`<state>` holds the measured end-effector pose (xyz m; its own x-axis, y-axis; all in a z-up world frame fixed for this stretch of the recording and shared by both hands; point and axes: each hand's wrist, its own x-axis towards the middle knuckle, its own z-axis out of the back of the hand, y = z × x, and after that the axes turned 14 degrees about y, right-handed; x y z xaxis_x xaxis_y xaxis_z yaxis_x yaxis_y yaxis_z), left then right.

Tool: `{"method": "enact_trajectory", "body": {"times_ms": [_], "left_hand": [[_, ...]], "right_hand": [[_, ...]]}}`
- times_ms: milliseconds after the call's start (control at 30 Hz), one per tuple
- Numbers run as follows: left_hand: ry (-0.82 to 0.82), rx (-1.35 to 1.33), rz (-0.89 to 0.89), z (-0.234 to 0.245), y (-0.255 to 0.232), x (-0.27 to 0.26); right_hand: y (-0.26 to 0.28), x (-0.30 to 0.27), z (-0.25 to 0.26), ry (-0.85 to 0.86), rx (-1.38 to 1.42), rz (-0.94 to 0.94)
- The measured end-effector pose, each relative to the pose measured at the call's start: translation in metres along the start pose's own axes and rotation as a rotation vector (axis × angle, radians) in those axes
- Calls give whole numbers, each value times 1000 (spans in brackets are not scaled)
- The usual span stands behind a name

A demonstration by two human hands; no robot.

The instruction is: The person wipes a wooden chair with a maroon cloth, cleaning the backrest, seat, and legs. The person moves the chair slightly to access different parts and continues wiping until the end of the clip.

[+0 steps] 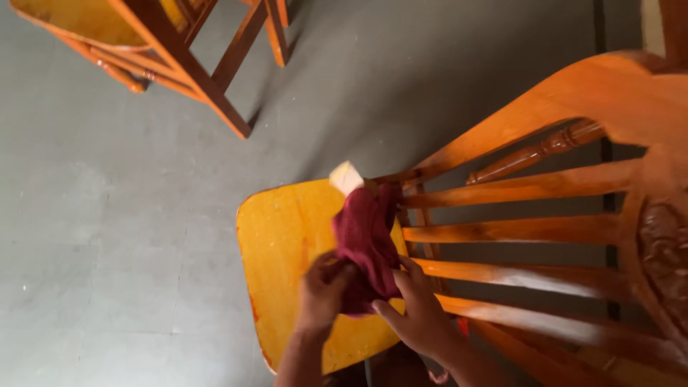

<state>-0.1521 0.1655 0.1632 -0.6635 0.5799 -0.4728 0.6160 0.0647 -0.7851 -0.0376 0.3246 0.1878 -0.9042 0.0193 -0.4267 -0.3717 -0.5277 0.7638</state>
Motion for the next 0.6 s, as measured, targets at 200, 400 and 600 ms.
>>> {"method": "enact_trajectory", "body": {"times_ms": [200, 400, 600], "left_hand": [[-295, 179, -169, 33, -110, -25], [74, 580, -352, -10, -73, 117], [171, 894, -329, -65, 66, 278]], "right_hand": [[-42, -35, 8, 89, 67, -44], [-136, -51, -39, 7, 61, 27], [-238, -69, -122, -105, 204, 28]]}}
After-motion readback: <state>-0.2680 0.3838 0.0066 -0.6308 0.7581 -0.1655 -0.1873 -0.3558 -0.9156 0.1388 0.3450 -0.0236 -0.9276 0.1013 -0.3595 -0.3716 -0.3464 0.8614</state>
